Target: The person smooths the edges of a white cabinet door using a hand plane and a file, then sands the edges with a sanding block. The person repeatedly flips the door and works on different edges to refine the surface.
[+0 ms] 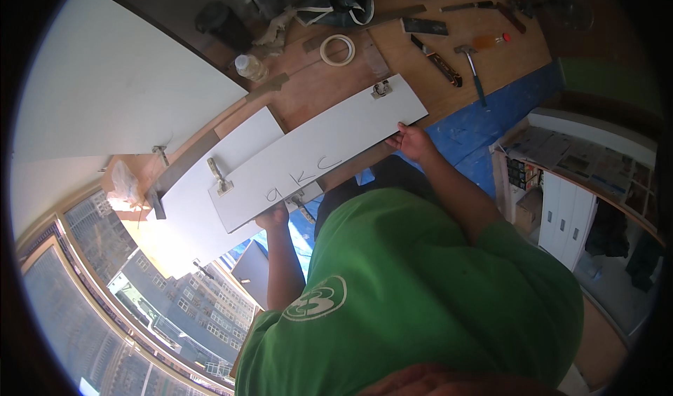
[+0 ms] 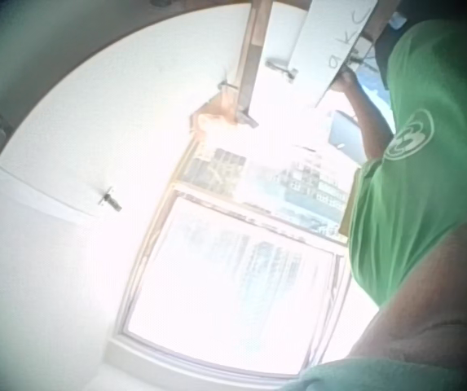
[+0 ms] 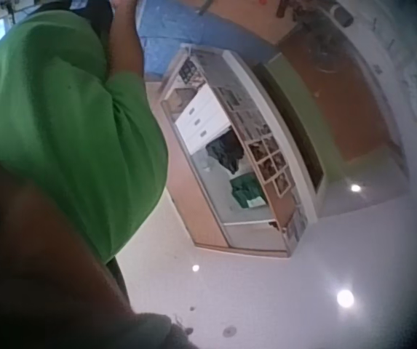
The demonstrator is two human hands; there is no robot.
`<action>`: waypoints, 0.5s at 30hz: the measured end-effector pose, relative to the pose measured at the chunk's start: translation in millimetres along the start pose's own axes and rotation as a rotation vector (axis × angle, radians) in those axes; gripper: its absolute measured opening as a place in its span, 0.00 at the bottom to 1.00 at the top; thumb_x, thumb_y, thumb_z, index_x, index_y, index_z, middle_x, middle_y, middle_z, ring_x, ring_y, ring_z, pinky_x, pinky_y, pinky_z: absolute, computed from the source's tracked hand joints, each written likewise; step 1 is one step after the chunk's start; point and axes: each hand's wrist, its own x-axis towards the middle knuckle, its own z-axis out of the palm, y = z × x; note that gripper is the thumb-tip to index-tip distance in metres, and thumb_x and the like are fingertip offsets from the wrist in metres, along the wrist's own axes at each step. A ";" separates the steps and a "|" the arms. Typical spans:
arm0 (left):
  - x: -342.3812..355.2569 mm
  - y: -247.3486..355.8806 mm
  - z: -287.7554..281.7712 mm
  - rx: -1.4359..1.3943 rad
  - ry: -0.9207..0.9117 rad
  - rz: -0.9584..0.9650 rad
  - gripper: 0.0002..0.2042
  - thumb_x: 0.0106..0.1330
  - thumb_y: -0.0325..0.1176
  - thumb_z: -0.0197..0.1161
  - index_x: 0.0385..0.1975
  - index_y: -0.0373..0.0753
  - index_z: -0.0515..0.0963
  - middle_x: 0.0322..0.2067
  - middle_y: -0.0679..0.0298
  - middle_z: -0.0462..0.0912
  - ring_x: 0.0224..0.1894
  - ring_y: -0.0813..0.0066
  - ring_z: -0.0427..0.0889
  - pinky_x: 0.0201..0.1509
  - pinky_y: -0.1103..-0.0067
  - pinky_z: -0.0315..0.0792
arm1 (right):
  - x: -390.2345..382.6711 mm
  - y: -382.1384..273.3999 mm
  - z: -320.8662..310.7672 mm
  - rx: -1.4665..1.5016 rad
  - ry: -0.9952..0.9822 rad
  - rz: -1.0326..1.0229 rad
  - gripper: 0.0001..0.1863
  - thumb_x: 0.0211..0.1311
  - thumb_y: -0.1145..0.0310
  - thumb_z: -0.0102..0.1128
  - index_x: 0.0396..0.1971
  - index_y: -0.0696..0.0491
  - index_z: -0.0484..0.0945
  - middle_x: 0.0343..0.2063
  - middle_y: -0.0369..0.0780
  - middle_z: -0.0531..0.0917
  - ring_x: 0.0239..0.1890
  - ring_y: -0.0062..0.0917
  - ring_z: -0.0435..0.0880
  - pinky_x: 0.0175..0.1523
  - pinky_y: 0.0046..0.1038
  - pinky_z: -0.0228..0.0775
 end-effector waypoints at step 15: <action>-69.9 30.3 21.7 0.610 0.277 -0.083 0.38 0.84 0.56 0.39 0.72 0.20 0.53 0.68 0.36 0.65 0.71 0.37 0.70 0.73 0.50 0.71 | 8.9 10.3 9.0 -0.142 0.283 0.084 0.23 0.75 0.50 0.61 0.57 0.54 0.75 0.49 0.48 0.83 0.55 0.43 0.84 0.61 0.50 0.79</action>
